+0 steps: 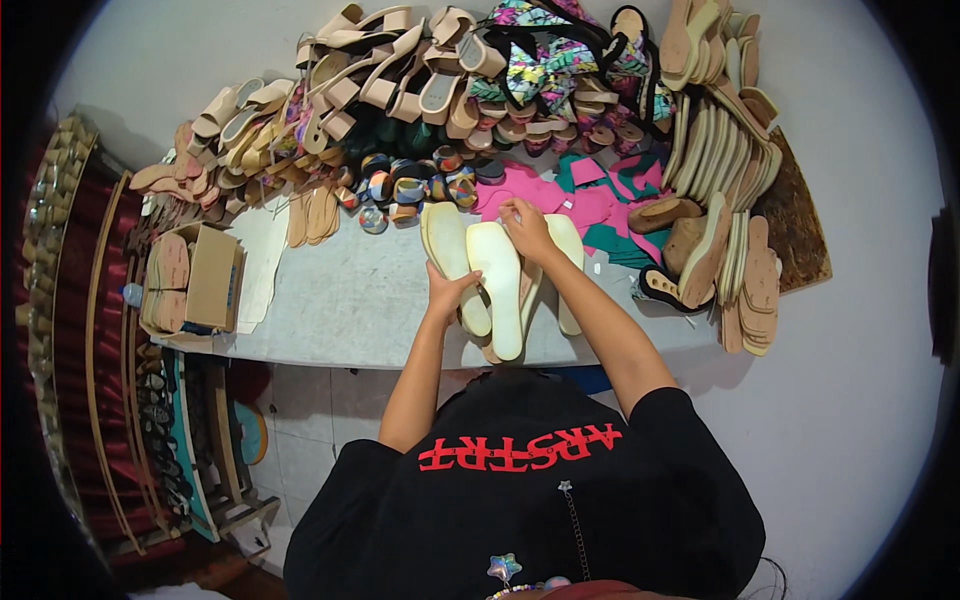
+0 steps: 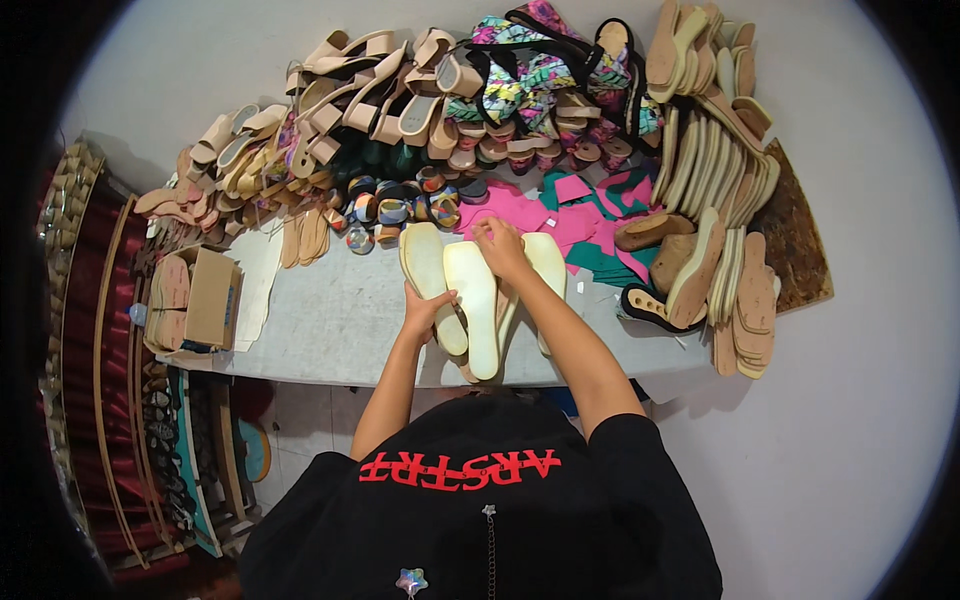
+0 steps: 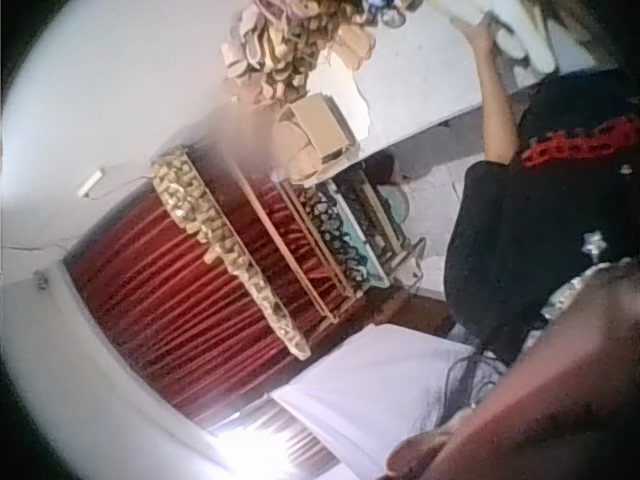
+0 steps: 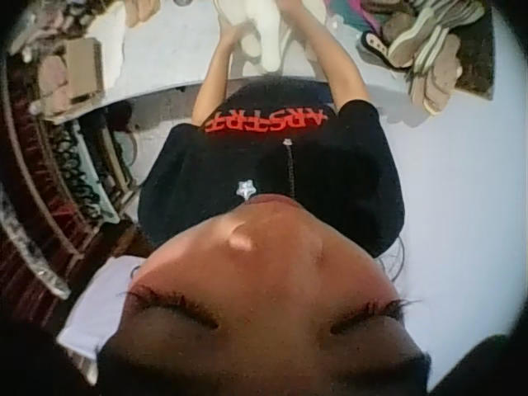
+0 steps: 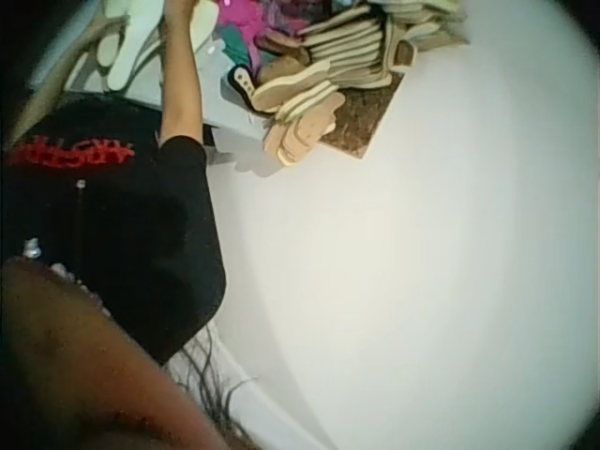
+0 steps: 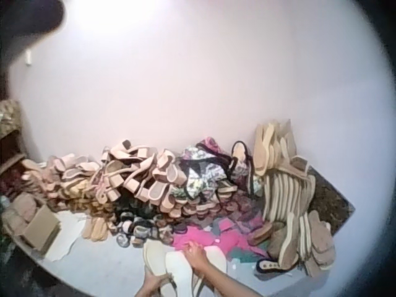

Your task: Organizing and bundling shoe soles and insoles on a work table.

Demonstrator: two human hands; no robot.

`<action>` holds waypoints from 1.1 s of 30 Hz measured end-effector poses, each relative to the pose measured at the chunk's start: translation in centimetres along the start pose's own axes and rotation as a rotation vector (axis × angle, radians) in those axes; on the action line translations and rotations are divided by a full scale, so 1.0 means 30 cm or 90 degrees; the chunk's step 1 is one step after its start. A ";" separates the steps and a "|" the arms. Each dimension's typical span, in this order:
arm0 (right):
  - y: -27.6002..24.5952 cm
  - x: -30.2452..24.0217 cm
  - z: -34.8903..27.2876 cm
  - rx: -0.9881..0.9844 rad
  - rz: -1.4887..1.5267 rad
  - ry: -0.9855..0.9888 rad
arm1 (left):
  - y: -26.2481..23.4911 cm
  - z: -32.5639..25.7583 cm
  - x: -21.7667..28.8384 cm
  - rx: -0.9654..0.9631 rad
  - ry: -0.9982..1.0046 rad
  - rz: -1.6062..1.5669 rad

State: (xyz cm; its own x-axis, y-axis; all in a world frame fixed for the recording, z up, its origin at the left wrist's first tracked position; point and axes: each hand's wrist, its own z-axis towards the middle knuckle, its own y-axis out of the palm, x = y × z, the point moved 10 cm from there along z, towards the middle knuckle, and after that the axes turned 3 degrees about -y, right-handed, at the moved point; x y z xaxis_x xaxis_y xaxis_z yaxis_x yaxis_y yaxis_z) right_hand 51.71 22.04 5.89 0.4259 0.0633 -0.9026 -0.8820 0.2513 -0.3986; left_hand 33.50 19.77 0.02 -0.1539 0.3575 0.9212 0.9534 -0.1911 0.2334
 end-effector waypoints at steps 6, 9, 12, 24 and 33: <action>0.034 -0.036 -0.212 0.039 -0.292 0.106 | -0.091 -0.012 -0.053 0.079 -0.004 -0.033; 0.117 -0.038 -0.358 -0.058 -0.383 0.165 | -0.091 -0.022 -0.073 0.063 -0.048 -0.045; 0.151 0.017 -0.408 -0.094 -0.390 0.212 | -0.085 -0.015 -0.074 0.063 -0.068 -0.056; -0.235 0.104 -0.437 0.210 -0.498 0.275 | -0.060 0.019 -0.117 -0.003 -0.096 0.038; -0.240 0.175 -0.463 0.232 -0.522 0.285 | 0.001 0.011 -0.152 -0.051 -0.105 0.023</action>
State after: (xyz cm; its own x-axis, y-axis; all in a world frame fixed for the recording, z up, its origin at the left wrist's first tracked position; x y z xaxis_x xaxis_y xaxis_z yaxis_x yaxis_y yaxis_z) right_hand 57.50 7.14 1.75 0.6931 -0.6132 -0.3790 -0.2021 0.3394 -0.9187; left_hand 34.31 18.41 -4.28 -0.0687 0.4928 0.8674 0.9326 -0.2769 0.2313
